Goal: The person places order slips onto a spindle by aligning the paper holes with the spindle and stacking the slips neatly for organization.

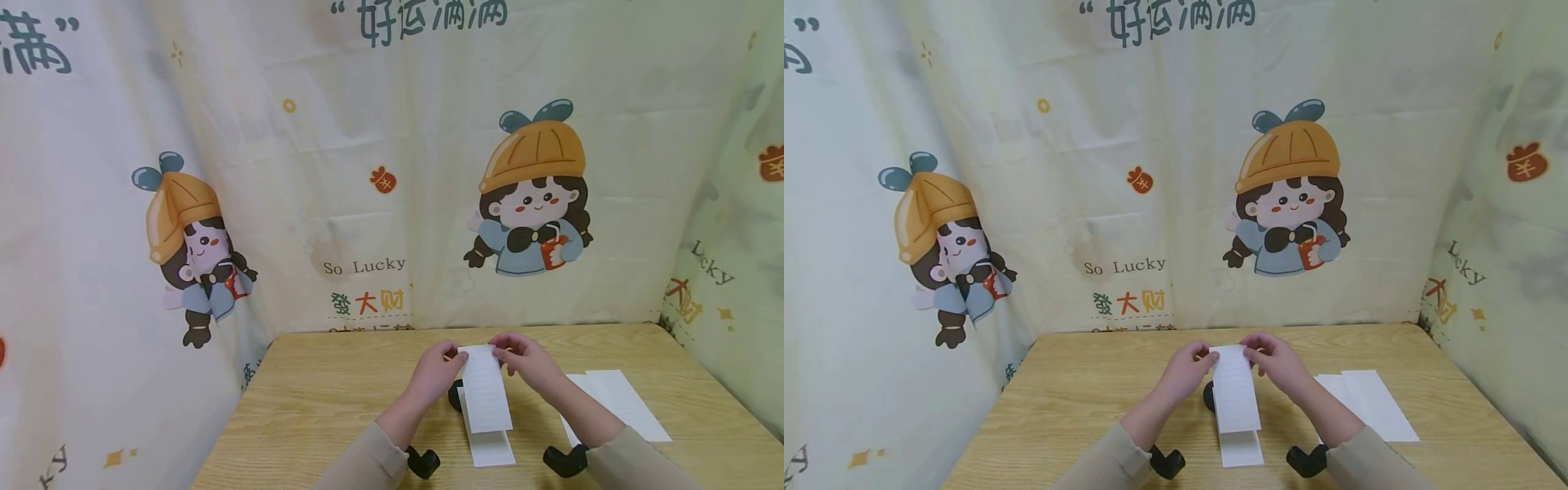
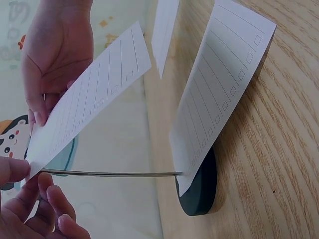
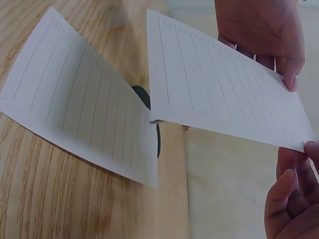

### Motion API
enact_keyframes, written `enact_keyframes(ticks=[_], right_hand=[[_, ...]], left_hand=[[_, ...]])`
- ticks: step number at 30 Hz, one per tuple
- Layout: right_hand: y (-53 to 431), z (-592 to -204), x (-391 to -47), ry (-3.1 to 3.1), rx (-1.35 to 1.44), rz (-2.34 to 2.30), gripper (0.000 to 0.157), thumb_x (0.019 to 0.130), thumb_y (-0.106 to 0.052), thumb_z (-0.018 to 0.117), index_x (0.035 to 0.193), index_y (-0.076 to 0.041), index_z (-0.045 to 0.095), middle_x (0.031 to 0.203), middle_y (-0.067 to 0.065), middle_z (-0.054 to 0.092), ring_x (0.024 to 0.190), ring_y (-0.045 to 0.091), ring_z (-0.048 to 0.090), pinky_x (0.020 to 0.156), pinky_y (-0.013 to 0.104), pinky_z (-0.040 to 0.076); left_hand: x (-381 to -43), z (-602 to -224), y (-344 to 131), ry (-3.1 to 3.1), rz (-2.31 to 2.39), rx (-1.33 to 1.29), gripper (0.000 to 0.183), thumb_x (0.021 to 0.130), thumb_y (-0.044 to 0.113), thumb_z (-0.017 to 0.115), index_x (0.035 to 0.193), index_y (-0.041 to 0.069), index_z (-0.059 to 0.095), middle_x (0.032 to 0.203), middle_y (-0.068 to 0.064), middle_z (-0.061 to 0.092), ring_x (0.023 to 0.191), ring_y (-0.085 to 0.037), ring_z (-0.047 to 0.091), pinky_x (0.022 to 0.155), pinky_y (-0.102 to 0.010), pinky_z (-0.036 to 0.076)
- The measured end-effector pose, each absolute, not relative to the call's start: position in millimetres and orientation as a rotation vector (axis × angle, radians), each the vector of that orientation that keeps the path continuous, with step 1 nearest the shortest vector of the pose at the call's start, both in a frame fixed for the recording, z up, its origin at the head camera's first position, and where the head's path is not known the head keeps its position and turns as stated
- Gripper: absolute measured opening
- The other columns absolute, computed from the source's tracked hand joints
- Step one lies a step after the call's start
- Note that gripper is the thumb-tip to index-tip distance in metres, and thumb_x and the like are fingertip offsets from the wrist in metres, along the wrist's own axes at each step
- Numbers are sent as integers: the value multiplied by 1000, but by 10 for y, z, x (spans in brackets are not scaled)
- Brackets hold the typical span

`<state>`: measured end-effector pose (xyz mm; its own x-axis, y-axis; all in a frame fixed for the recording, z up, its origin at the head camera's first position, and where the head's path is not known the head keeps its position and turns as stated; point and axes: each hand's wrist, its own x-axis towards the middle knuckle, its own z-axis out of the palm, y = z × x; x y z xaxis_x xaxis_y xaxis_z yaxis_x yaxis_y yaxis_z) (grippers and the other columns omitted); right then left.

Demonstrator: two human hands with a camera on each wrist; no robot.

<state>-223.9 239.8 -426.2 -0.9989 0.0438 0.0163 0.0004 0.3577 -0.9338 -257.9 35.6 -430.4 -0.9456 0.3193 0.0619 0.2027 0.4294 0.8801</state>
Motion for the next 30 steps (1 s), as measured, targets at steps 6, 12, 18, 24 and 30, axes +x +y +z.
enact_keyframes(ticks=[6,12,18,24,30], right_hand=[[2379,-4279,-2239,-2546,-30,1759,25,99,-17,62,119,-4,62,101,11,61,80,35,56,68,33,50],[2372,-4302,-2232,-2536,-43,1751,24,99,-16,61,119,-4,62,101,11,61,80,36,56,67,34,50],[2346,-4321,-2210,-2536,-50,1744,26,99,-17,61,122,-4,61,103,10,60,81,35,57,68,37,51],[2318,-4336,-2191,-2516,-41,1768,30,99,-17,62,124,-1,59,107,12,60,84,32,58,66,35,51],[2305,-4353,-2182,-2522,-45,1762,31,98,-17,62,126,-4,58,102,11,61,76,25,57,65,35,52]], left_hand=[[-2570,-4301,342,2561,1557,499,15,96,31,65,91,18,66,91,4,61,79,-15,54,69,-33,46],[-2564,-4302,339,2541,1561,489,15,96,32,65,91,18,66,92,4,60,80,-16,54,69,-34,46],[-2560,-4310,324,2530,1572,483,15,96,32,65,90,18,66,90,3,60,79,-16,53,68,-33,45],[-2561,-4331,314,2512,1593,479,16,96,31,65,88,18,63,91,3,60,78,-16,53,67,-33,44],[-2557,-4346,310,2495,1611,472,17,96,31,65,86,17,62,91,2,59,78,-17,53,66,-33,44]])
